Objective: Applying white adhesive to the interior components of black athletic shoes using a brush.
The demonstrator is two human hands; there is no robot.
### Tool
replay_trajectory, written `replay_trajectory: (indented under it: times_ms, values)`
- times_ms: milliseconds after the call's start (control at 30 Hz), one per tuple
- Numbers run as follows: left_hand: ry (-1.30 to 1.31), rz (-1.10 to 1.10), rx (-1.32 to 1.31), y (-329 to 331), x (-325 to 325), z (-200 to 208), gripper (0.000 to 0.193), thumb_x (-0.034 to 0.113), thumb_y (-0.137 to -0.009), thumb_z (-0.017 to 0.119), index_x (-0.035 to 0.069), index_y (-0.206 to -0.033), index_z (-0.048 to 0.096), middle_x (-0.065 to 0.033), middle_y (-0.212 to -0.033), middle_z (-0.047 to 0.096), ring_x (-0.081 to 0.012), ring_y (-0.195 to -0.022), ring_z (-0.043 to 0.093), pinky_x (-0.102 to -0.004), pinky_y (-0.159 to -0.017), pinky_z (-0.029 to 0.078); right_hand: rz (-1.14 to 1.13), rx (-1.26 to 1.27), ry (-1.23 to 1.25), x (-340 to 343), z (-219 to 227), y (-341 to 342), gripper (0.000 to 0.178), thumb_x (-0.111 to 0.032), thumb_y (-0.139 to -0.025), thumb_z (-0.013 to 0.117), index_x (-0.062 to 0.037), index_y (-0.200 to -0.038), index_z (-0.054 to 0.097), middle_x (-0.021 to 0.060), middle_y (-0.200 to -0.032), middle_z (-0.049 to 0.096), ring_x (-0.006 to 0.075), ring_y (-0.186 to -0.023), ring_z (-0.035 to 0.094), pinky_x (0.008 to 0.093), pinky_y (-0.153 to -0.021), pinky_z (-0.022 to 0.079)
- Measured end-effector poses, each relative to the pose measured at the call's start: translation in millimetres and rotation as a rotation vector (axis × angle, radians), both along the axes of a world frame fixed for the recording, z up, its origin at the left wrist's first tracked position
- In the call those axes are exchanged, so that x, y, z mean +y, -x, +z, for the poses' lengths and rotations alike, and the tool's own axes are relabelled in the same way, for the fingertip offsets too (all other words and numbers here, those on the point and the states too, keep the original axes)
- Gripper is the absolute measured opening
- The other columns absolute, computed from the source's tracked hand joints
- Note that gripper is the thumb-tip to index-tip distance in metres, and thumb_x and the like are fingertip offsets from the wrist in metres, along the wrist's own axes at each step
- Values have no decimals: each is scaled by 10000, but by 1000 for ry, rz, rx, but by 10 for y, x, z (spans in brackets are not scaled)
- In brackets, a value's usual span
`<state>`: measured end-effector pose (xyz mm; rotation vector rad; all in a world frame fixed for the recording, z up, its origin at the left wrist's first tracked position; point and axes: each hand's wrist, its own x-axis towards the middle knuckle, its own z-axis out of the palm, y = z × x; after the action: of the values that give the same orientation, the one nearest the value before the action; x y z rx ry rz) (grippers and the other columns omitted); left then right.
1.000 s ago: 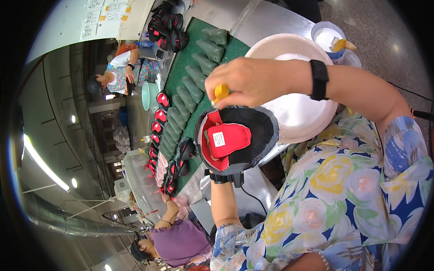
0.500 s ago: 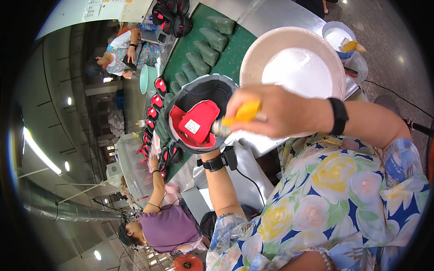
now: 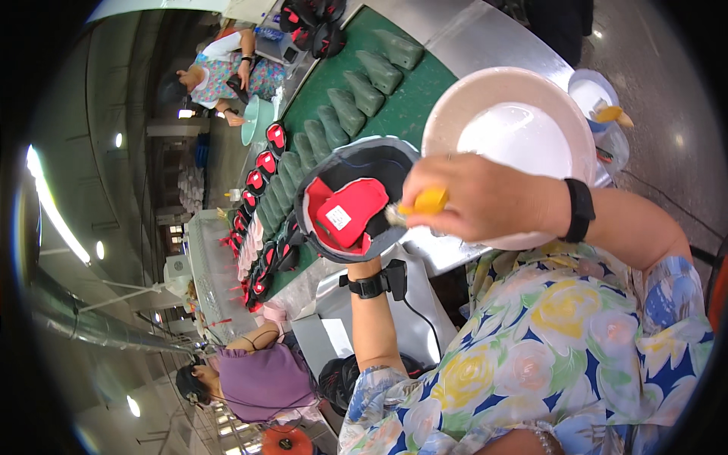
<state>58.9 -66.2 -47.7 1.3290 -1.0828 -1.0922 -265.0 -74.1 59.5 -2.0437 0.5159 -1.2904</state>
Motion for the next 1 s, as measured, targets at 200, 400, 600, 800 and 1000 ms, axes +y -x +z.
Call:
replay_trajectory:
  times_ms: [200,400,600,800,1000]
  values:
    - [-5,234,80,-706,-28,-266,347,193,-995,538,122,-1330,486,-71,-1212,627,-248,-994,658,-377,-773,596,-242,21,-161,-222,67,194,170,-83,-874,713,-36,-1001,610,79,-916,666,185,-812,657,311,-755,517]
    - [4,386,303,-1816,-325,-627,541,-51,-952,462,160,-1429,316,-114,-1310,530,-300,-1158,584,-388,-771,619,-346,127,-384,-244,-212,645,116,-17,-889,650,-47,-983,590,69,-940,618,169,-903,618,279,-822,493]
    - [-20,647,-117,-2826,-902,-1164,625,7,-938,504,126,-1489,233,-183,-1351,519,-388,-1209,546,-469,-934,535,-388,278,-549,-341,-478,602,103,-40,-900,637,-57,-989,588,71,-960,598,157,-926,603,268,-846,485]
    - [-219,699,-798,-3362,-372,-878,693,190,-842,601,-60,-1442,359,-329,-1370,499,-432,-1305,472,-423,-1093,377,-262,429,-460,-494,-408,576,101,-44,-953,599,-45,-1053,583,59,-1038,578,141,-965,583,250,-868,469]
    - [-641,712,-1485,-3626,1941,347,849,497,-748,760,100,-1430,447,-270,-1322,547,-439,-1253,484,-521,-1017,407,-198,509,-327,-642,-179,416,126,-71,-911,687,42,-929,635,120,-960,663,214,-843,643,321,-789,530]
